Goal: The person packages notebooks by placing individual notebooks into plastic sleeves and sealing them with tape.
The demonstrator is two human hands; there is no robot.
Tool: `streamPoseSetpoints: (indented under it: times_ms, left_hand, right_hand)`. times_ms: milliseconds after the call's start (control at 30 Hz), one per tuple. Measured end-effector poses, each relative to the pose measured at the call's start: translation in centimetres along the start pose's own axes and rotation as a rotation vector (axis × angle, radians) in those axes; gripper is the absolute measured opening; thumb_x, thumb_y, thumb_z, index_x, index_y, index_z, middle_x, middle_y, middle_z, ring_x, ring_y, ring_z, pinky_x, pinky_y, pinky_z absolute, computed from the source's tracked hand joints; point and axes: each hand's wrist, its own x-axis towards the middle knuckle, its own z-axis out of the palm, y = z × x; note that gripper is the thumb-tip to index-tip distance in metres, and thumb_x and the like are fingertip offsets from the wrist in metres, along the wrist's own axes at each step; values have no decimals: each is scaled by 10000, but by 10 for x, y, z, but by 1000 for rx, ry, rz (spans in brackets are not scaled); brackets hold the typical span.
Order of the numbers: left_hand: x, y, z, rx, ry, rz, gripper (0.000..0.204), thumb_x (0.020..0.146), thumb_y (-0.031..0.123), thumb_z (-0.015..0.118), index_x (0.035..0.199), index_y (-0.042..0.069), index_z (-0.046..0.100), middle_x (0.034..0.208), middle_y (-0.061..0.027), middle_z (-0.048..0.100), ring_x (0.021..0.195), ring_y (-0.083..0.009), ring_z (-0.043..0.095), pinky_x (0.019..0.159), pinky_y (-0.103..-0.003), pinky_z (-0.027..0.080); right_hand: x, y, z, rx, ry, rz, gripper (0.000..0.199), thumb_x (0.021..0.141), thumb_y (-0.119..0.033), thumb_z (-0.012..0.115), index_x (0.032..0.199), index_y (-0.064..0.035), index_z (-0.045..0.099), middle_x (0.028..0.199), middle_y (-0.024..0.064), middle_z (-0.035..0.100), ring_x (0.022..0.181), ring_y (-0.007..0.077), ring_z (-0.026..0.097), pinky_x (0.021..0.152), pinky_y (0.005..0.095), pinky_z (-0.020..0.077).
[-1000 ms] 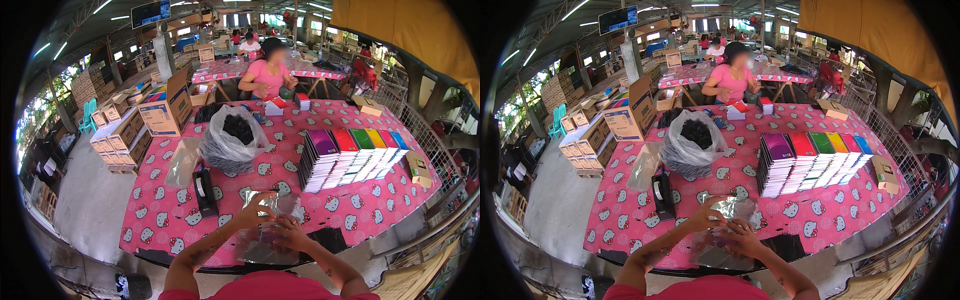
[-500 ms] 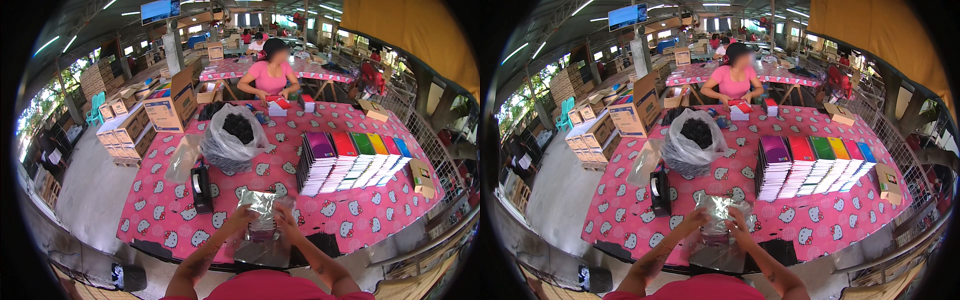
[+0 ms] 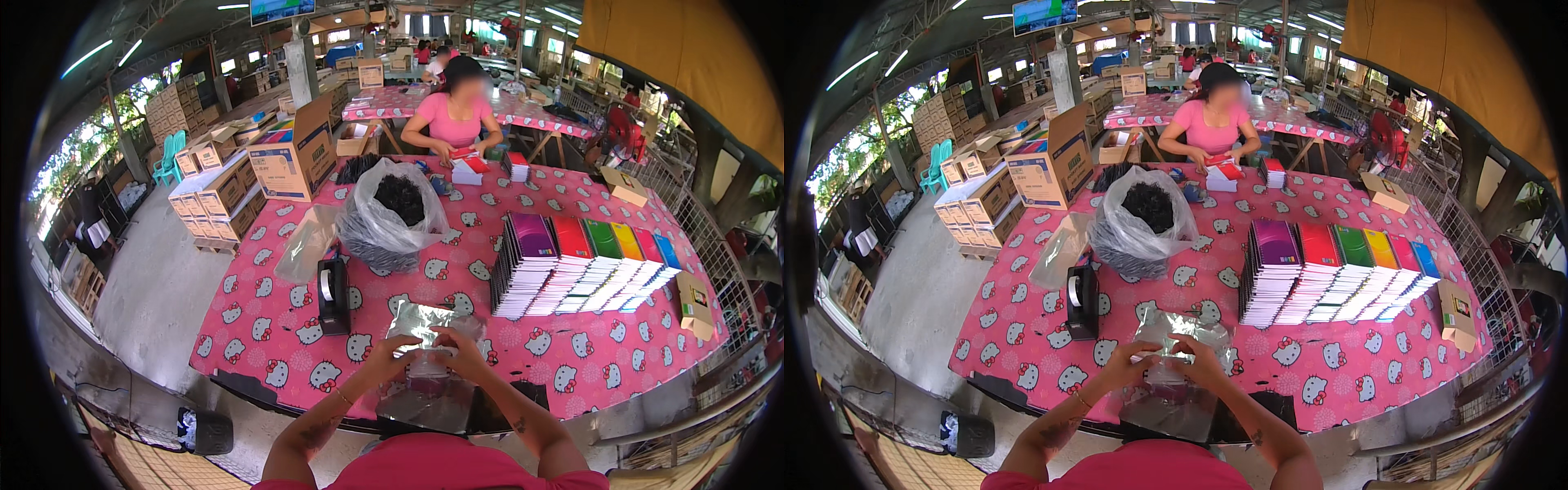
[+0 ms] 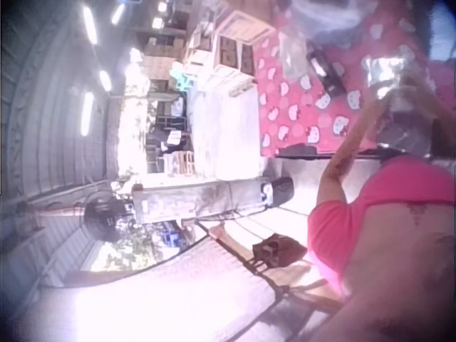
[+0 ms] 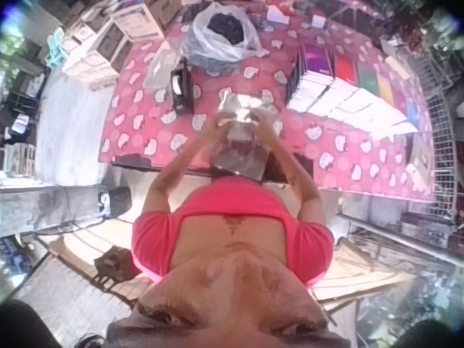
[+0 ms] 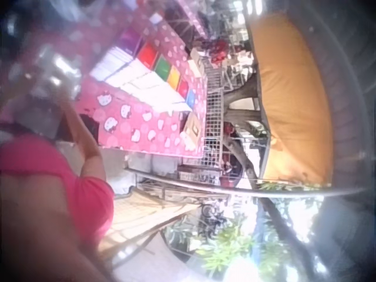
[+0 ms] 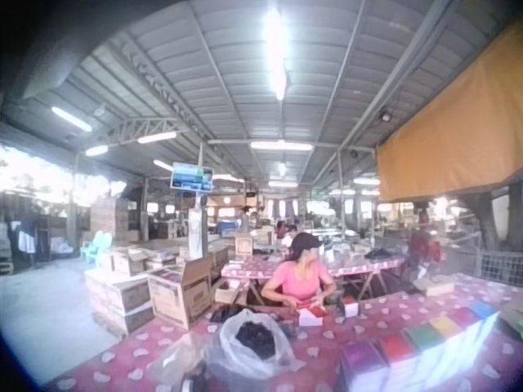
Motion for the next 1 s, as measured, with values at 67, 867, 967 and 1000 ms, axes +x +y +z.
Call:
streamPoseSetpoints:
  times_ms: [67, 867, 967, 1000]
  left_hand:
    - [2, 5, 2, -37, -71, -2, 343, 920, 155, 709, 1240, 40, 660, 1136, -93, 706, 1036, -149, 652, 878, -309, 522]
    - [18, 0, -1, -232, -275, -271, 412, 923, 200, 704, 1279, 9, 626, 1138, -104, 694, 1081, -158, 631, 929, -316, 499]
    - [15, -4, 5, -315, -176, -172, 355, 915, 198, 708, 1227, 34, 669, 1130, -123, 701, 1051, -187, 655, 919, -331, 509]
    - [14, -8, 5, -312, -134, -150, 342, 911, 194, 710, 1217, 45, 678, 1140, -131, 699, 1048, -204, 662, 919, -339, 512]
  right_hand:
    - [1, 0, -2, -120, -13, -34, 435, 839, -118, 768, 1242, -47, 622, 1085, 68, 643, 1027, 175, 621, 909, 347, 493]
    - [11, -7, 0, -46, 34, -71, 547, 877, -224, 746, 1357, -62, 539, 1288, 97, 580, 1233, 206, 531, 1054, 383, 417]
    - [7, 2, -15, 10, -236, 2, 833, 823, -346, 801, 1500, -99, 384, 1461, 148, 463, 1353, 287, 445, 1111, 422, 364]
    - [6, -5, -17, -80, -274, -23, 877, 797, -366, 814, 1506, -99, 373, 1441, 161, 485, 1331, 304, 468, 1094, 421, 379]
